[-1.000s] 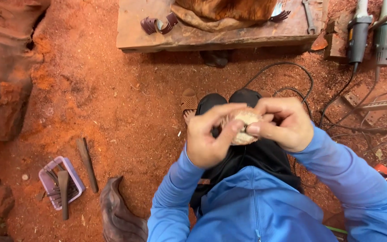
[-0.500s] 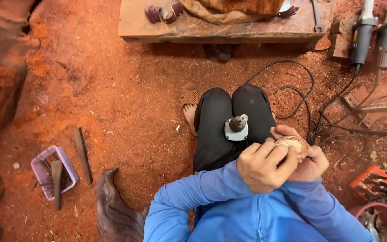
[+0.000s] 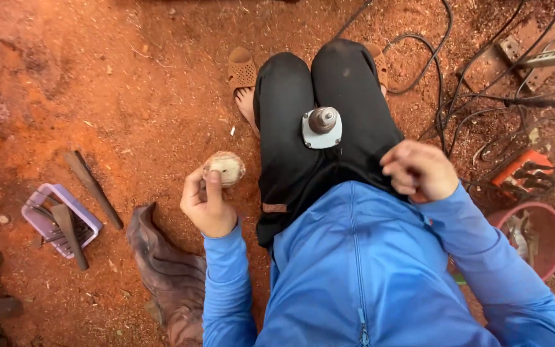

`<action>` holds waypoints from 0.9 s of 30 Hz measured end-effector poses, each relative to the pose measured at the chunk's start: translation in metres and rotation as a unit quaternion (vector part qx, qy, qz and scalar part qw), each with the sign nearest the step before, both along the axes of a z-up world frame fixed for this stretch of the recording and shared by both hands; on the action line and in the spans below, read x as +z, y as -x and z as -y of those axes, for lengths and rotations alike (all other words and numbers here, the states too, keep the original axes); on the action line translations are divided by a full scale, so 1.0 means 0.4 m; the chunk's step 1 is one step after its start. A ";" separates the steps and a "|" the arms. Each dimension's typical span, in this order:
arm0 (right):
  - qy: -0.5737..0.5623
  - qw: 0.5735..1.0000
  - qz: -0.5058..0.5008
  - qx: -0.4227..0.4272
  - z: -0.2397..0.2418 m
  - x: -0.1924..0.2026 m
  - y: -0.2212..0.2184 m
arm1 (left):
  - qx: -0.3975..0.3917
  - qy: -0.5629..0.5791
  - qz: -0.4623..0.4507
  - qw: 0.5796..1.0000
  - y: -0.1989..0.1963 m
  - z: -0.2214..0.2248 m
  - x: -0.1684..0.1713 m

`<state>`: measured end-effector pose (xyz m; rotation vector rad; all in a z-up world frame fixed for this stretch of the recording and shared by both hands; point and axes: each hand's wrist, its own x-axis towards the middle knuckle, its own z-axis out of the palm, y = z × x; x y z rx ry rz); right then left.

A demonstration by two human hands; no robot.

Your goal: Replacing the sandpaper on a handheld power sanding tool by peeling off the old abrasive and attaching new pieces.

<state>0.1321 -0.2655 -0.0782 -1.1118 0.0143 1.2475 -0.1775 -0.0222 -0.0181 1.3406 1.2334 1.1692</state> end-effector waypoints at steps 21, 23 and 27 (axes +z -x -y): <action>0.138 0.663 0.504 0.536 -0.136 0.048 0.115 | -0.706 0.247 0.105 0.655 -0.059 0.165 0.053; 0.108 0.684 0.511 0.509 -0.149 0.094 0.130 | -0.711 0.223 0.085 0.662 -0.057 0.149 0.072; -0.022 0.781 0.424 0.458 -0.130 0.222 0.081 | -0.678 0.215 0.117 0.693 -0.034 0.155 0.076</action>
